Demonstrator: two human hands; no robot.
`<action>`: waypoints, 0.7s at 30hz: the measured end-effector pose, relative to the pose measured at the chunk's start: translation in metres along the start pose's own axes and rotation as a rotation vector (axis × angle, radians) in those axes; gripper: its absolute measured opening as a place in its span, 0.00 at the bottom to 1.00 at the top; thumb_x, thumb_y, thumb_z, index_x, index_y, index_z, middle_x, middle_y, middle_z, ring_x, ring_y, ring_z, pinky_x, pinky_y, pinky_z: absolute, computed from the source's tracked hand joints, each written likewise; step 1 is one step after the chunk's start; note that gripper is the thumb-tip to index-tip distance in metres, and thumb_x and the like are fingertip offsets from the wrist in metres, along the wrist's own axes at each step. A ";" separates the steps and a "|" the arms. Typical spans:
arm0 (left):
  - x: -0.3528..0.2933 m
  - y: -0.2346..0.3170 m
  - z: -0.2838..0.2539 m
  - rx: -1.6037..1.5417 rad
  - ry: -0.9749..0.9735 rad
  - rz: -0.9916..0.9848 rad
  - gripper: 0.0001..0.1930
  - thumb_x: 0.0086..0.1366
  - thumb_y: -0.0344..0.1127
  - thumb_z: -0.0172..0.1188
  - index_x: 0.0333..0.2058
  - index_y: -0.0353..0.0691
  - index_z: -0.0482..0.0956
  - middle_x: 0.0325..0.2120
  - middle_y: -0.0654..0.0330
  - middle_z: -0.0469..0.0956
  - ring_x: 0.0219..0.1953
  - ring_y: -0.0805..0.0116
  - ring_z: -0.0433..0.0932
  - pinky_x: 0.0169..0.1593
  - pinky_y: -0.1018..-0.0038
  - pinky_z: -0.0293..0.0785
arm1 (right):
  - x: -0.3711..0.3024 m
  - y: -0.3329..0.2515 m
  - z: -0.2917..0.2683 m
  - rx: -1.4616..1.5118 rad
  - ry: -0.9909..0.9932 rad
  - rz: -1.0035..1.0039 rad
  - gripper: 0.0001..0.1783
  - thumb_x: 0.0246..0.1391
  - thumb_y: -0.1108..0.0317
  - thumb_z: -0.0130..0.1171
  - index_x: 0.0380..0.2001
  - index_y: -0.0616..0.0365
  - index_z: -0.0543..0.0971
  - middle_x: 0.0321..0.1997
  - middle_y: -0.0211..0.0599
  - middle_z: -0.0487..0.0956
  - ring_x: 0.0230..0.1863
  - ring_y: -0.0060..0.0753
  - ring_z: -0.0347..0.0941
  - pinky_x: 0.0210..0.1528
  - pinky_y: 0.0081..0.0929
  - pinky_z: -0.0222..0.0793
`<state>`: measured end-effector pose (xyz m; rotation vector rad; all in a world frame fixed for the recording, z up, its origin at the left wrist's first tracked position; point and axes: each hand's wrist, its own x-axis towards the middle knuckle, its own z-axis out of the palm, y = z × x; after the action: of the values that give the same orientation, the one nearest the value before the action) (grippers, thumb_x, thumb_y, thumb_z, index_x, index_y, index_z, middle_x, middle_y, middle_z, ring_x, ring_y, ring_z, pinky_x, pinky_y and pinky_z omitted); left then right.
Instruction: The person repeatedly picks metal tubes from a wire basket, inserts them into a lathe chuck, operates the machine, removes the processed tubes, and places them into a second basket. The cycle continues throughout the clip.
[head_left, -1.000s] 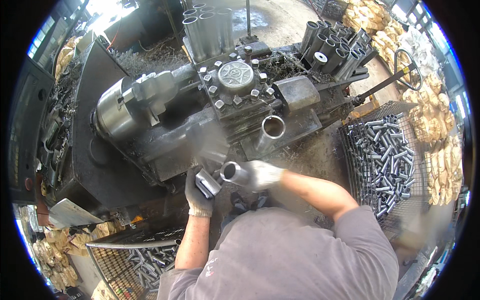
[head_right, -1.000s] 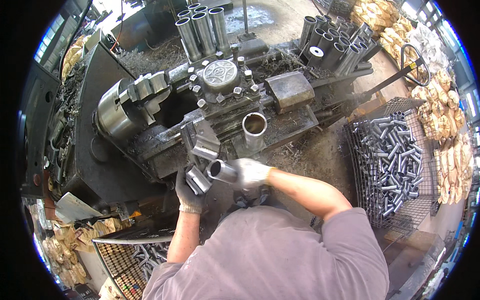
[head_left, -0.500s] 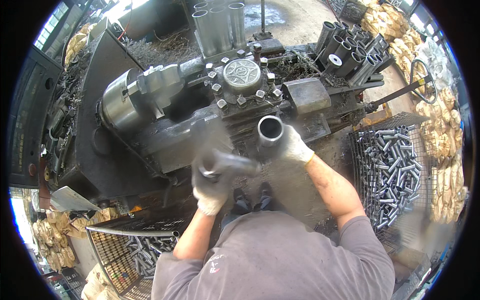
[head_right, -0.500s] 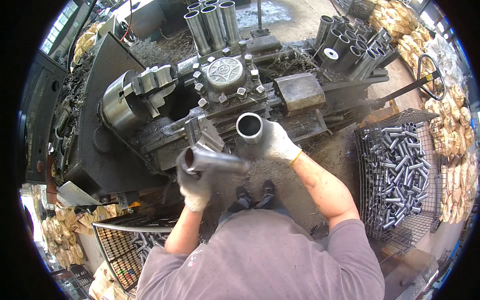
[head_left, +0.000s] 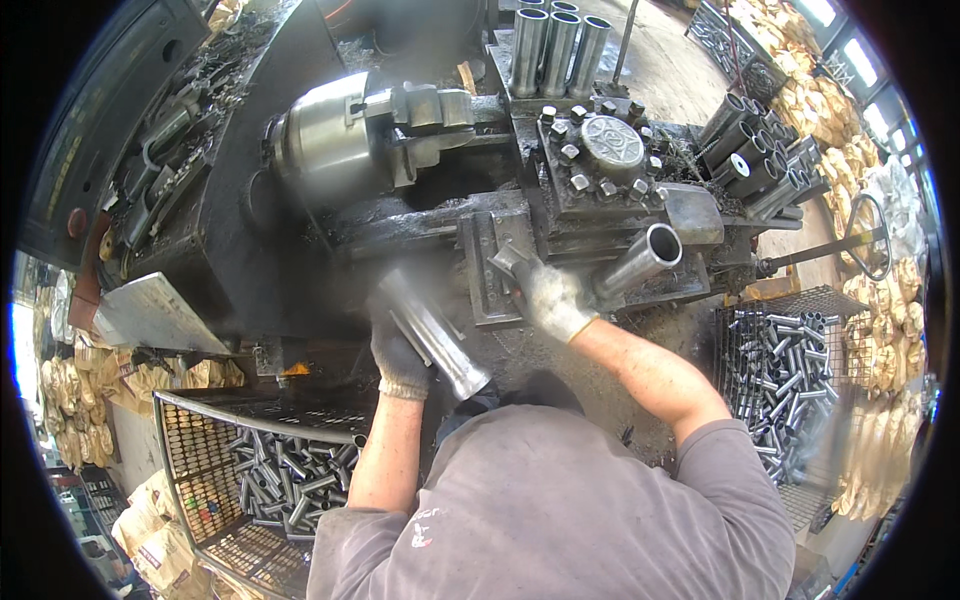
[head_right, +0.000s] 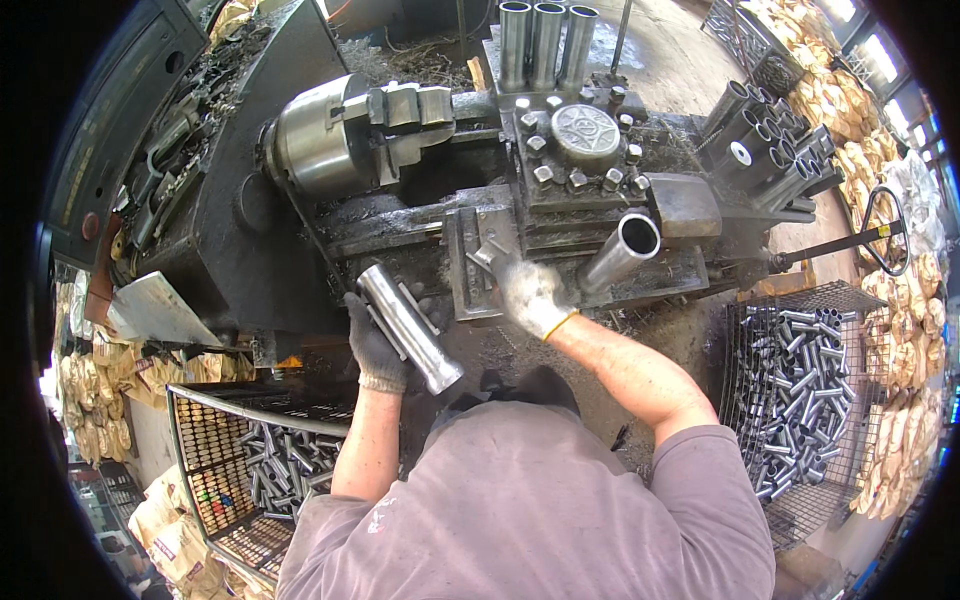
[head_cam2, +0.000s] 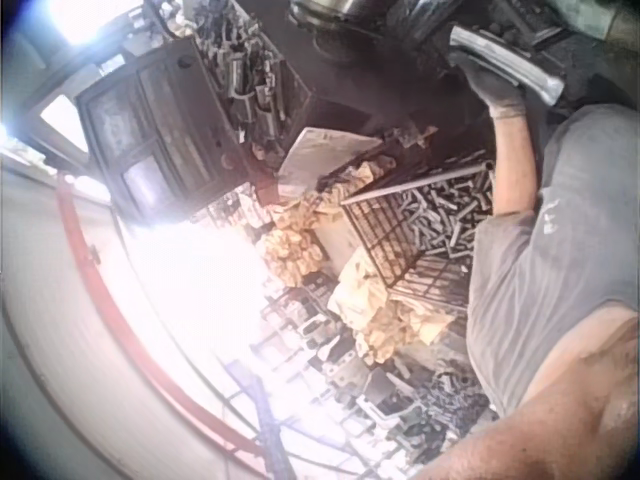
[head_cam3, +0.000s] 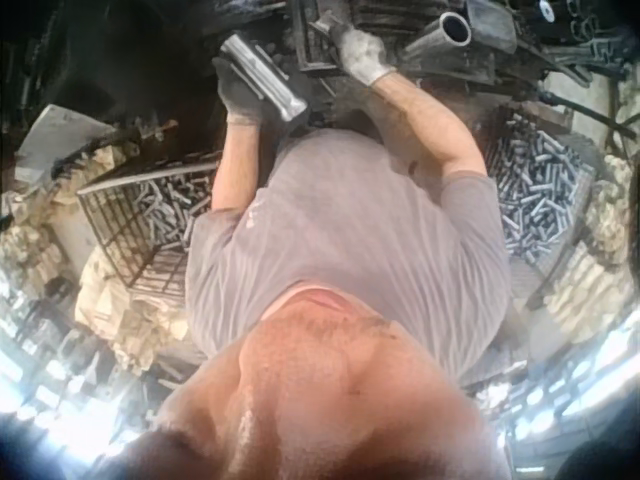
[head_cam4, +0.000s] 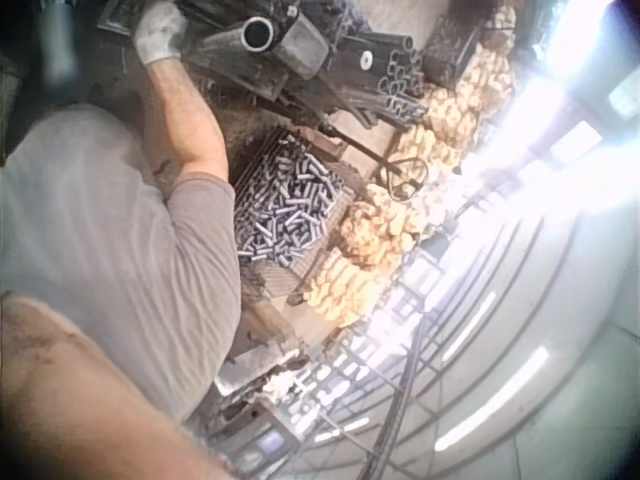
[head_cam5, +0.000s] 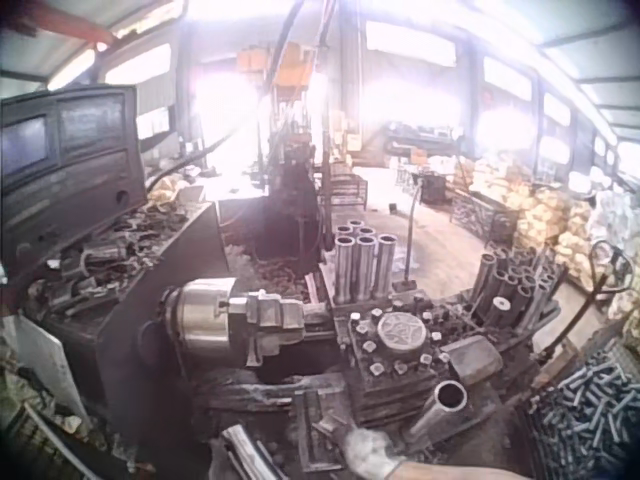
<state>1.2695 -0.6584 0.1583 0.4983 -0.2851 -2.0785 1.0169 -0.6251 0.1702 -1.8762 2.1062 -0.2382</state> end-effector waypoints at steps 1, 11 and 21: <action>0.004 0.002 -0.003 0.011 0.019 0.001 0.45 0.67 0.79 0.53 0.60 0.39 0.78 0.50 0.45 0.84 0.47 0.45 0.85 0.53 0.42 0.82 | 0.004 -0.008 -0.013 -0.004 -0.083 0.033 0.13 0.60 0.60 0.64 0.41 0.59 0.81 0.40 0.55 0.86 0.41 0.58 0.87 0.38 0.52 0.82; 0.048 -0.006 -0.020 -0.012 -0.073 0.180 0.42 0.75 0.69 0.54 0.72 0.40 0.67 0.67 0.50 0.74 0.68 0.46 0.73 0.73 0.52 0.67 | -0.001 -0.072 -0.088 0.537 -0.447 0.035 0.40 0.52 0.41 0.75 0.52 0.69 0.82 0.40 0.53 0.87 0.44 0.42 0.87 0.47 0.38 0.82; 0.170 0.182 0.095 2.090 0.042 0.675 0.36 0.64 0.45 0.65 0.69 0.37 0.71 0.57 0.53 0.80 0.64 0.57 0.77 0.68 0.54 0.73 | 0.050 -0.101 -0.260 0.249 0.050 -0.369 0.42 0.43 0.60 0.79 0.61 0.60 0.75 0.52 0.53 0.85 0.49 0.53 0.86 0.53 0.43 0.84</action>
<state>1.2841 -0.8987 0.2738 1.2780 -2.2021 -0.4156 1.0195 -0.7080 0.4410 -2.1027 1.6522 -0.6054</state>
